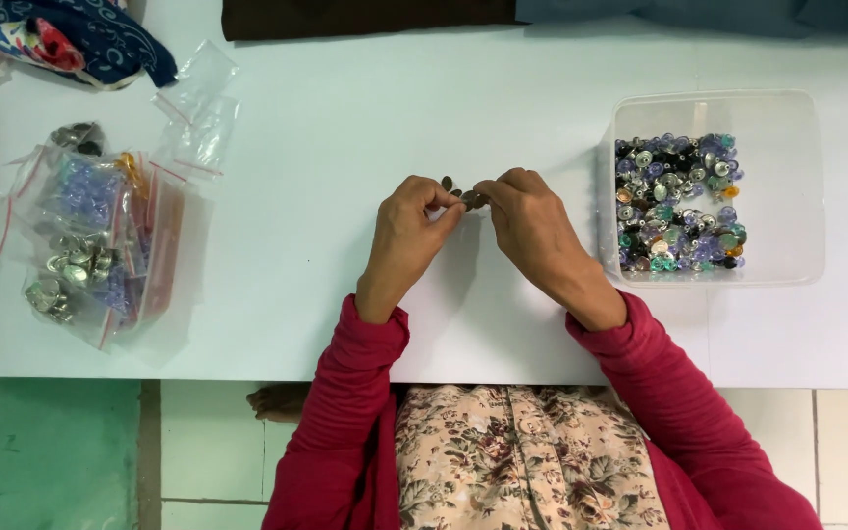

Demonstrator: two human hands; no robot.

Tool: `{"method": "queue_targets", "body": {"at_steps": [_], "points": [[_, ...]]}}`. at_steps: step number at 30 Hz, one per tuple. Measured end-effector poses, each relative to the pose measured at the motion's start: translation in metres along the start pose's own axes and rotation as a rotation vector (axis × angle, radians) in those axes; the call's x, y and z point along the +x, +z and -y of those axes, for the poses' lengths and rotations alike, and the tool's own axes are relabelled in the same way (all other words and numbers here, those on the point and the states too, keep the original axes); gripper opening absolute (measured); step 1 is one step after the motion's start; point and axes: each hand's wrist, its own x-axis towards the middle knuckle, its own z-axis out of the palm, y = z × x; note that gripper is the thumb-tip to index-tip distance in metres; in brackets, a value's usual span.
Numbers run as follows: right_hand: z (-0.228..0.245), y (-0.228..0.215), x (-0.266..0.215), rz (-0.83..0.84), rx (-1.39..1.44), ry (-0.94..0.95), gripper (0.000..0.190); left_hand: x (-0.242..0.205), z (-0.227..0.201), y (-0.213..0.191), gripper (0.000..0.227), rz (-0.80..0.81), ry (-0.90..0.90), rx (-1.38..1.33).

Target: Sorting different types of buttons from a container and placing them into small plastic bags.

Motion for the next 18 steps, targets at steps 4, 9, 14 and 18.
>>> {"method": "queue_targets", "body": {"at_steps": [4,9,14,18], "points": [[-0.004,0.007,0.003,-0.004,0.006,0.010,0.023,0.001,-0.003,-0.001,0.005,-0.011,-0.006,0.020],[-0.012,0.004,0.000,-0.003,-0.001,0.054,0.027,0.004,-0.004,-0.001,0.008,-0.013,-0.047,0.061],[-0.023,0.001,-0.012,-0.001,0.014,0.067,0.028,0.007,-0.004,-0.004,0.010,-0.023,-0.090,0.050],[-0.014,-0.004,-0.022,-0.017,0.069,0.041,0.027,0.008,-0.011,0.000,0.010,-0.009,-0.109,0.070]]}}
